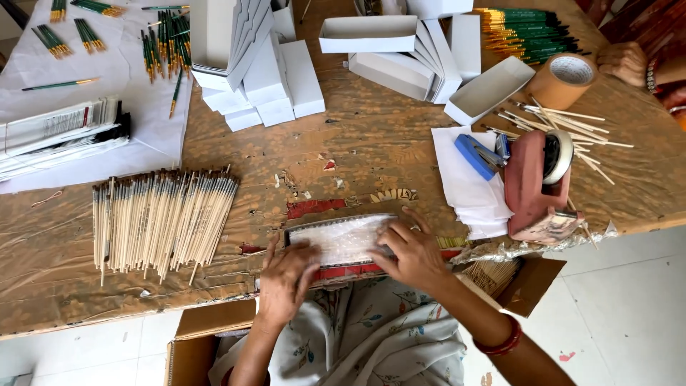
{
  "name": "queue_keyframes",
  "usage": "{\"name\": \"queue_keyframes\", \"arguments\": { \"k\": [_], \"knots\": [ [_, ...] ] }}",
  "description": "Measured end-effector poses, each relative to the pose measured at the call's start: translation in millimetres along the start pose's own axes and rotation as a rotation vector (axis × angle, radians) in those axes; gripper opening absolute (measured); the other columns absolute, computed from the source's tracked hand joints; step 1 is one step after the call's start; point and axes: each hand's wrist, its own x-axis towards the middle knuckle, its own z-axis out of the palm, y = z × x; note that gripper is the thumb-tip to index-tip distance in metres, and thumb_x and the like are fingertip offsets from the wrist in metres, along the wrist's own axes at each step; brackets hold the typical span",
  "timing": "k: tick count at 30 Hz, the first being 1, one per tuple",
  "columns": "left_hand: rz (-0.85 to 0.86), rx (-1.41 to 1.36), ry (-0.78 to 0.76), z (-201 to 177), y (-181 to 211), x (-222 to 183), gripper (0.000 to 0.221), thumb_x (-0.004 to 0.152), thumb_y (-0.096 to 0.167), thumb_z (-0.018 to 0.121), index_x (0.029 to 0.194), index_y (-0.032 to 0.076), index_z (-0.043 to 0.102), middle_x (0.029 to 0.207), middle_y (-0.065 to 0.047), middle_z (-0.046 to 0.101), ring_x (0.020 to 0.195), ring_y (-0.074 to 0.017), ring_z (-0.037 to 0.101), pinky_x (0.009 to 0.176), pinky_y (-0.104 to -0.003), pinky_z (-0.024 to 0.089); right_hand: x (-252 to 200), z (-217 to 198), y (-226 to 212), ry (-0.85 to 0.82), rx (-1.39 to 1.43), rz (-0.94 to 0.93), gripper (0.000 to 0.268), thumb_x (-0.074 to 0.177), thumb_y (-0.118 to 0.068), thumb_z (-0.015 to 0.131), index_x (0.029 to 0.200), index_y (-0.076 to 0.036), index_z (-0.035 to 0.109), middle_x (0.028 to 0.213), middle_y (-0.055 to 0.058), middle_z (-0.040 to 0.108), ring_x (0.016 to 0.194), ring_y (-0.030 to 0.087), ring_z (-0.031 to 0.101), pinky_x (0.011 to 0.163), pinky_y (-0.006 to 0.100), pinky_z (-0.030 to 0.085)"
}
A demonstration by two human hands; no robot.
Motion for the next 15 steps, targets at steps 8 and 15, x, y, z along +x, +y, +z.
{"name": "queue_keyframes", "arguments": {
  "k": [8, 15],
  "knots": [
    [-0.042, -0.017, 0.007, -12, 11, 56, 0.049, 0.076, 0.010, 0.066, 0.123, 0.024, 0.061, 0.147, -0.011, 0.054, 0.136, -0.0342, 0.051, 0.114, -0.052, 0.034, 74, -66, -53, -0.110, 0.184, 0.033, 0.041, 0.095, -0.019, 0.061, 0.135, -0.011, 0.058, 0.148, 0.014, 0.056, 0.139, 0.034, 0.048, 0.120, 0.057, 0.026],
    [0.129, -0.069, -0.192, 11, -1, 56, 0.058, 0.088, 0.022, 0.066, 0.145, 0.021, 0.056, 0.156, -0.011, 0.046, 0.139, -0.0368, 0.042, 0.112, -0.061, 0.028, 59, -43, -38, -0.186, 0.212, 0.018, 0.046, 0.098, -0.018, 0.064, 0.143, -0.011, 0.065, 0.156, 0.010, 0.055, 0.146, 0.031, 0.046, 0.120, 0.053, 0.030]
  ]
}}
